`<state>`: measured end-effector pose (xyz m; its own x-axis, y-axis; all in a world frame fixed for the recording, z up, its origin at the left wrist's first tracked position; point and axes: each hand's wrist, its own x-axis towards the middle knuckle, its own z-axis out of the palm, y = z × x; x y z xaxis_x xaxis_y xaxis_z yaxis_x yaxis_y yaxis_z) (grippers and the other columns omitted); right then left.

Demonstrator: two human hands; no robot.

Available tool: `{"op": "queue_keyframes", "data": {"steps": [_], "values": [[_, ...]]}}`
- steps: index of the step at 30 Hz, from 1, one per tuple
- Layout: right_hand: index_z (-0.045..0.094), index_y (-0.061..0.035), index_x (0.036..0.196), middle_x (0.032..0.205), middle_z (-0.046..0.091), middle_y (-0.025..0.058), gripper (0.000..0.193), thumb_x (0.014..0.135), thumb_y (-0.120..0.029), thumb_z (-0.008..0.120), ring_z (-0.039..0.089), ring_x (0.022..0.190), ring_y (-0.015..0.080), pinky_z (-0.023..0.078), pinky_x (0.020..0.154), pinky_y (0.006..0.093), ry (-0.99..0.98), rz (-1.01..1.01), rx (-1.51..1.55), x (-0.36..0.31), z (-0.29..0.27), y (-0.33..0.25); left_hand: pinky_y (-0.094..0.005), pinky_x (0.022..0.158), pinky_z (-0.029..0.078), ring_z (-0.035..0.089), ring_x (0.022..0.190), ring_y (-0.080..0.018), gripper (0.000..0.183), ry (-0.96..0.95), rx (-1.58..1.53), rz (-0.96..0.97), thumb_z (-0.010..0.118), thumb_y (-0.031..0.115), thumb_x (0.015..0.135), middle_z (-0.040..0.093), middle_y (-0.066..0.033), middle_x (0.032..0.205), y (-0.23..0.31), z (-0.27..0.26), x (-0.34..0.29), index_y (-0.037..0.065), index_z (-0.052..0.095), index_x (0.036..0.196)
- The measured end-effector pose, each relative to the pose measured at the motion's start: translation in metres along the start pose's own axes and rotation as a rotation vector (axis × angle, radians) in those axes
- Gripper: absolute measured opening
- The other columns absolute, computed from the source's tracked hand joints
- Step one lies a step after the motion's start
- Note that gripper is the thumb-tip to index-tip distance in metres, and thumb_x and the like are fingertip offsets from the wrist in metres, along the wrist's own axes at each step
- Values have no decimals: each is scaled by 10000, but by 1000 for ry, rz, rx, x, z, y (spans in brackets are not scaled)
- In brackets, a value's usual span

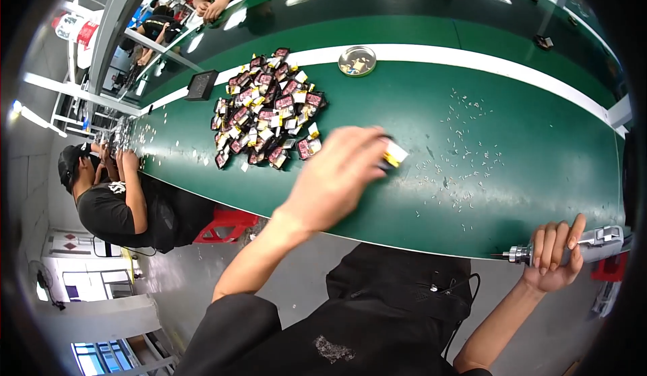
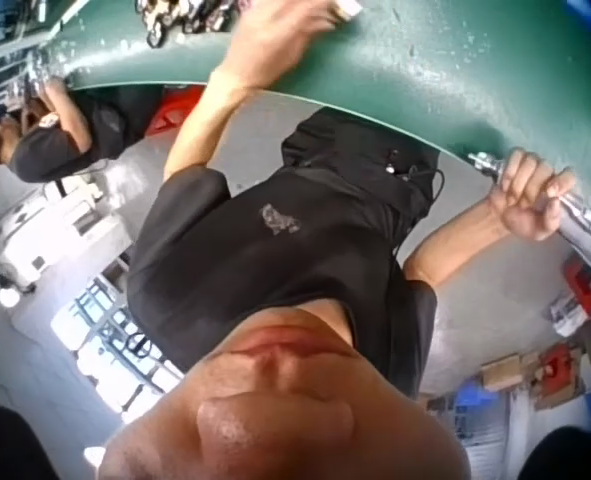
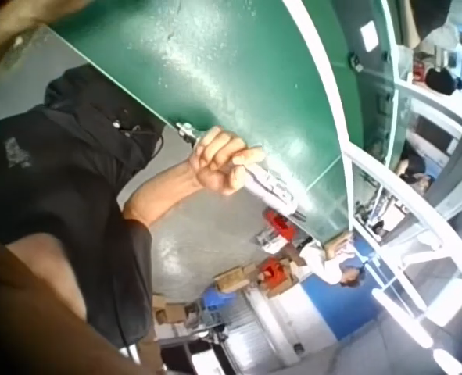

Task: Screw in small electronic components using an electric screwdriver at a production line bench.

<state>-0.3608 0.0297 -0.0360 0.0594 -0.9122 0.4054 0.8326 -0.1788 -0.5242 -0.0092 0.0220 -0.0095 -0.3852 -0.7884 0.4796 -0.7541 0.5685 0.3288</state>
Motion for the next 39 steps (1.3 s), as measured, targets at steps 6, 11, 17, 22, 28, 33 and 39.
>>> {"op": "queue_keyframes", "data": {"steps": [6,11,17,22,28,33,39], "values": [[404,-72,848,486,365,-6,118,878,-106,513,350,351,87,371,397,244,151,87,83,-2,-2,22,-428,992,385,481,1167,-365,334,149,568,-512,548,76,900,545,-196,1244,-120,-82,-61,-18,526,1220],[412,-54,866,518,353,-1,101,898,-122,479,338,383,97,365,439,272,283,110,90,-9,-1,27,-445,1056,313,390,1270,-367,351,104,745,-300,532,118,924,487,-187,1320,-96,-49,-23,10,519,1257],[437,-61,890,530,355,-7,94,915,-148,461,339,398,95,359,469,276,349,72,293,-6,-2,29,-372,847,465,577,995,-294,265,-40,154,-66,647,0,803,600,-129,1073,-9,18,37,10,614,1066],[443,-60,893,532,361,-7,96,916,-153,453,351,403,98,368,475,280,341,79,284,-10,-4,26,-371,755,482,580,902,-286,219,-107,61,54,666,16,781,589,-112,980,6,57,63,3,619,995],[452,-59,899,534,377,-2,96,912,-154,447,360,406,103,376,476,284,316,85,289,-10,-6,26,-358,694,504,573,827,-255,151,-163,216,172,654,34,784,561,-86,904,-7,74,85,-2,611,924],[438,-58,896,526,361,-7,84,921,-136,458,362,401,98,369,476,273,303,80,308,-4,-6,26,-354,652,505,574,760,-248,112,-242,341,347,657,19,779,551,-85,849,-16,76,99,-5,576,853],[451,-60,893,517,365,-2,90,909,-145,473,358,392,98,368,458,276,319,80,300,-4,-3,25,-429,612,440,527,676,-352,112,-151,16,-4,536,-28,781,488,-176,749,-12,61,81,-11,437,830]]}}
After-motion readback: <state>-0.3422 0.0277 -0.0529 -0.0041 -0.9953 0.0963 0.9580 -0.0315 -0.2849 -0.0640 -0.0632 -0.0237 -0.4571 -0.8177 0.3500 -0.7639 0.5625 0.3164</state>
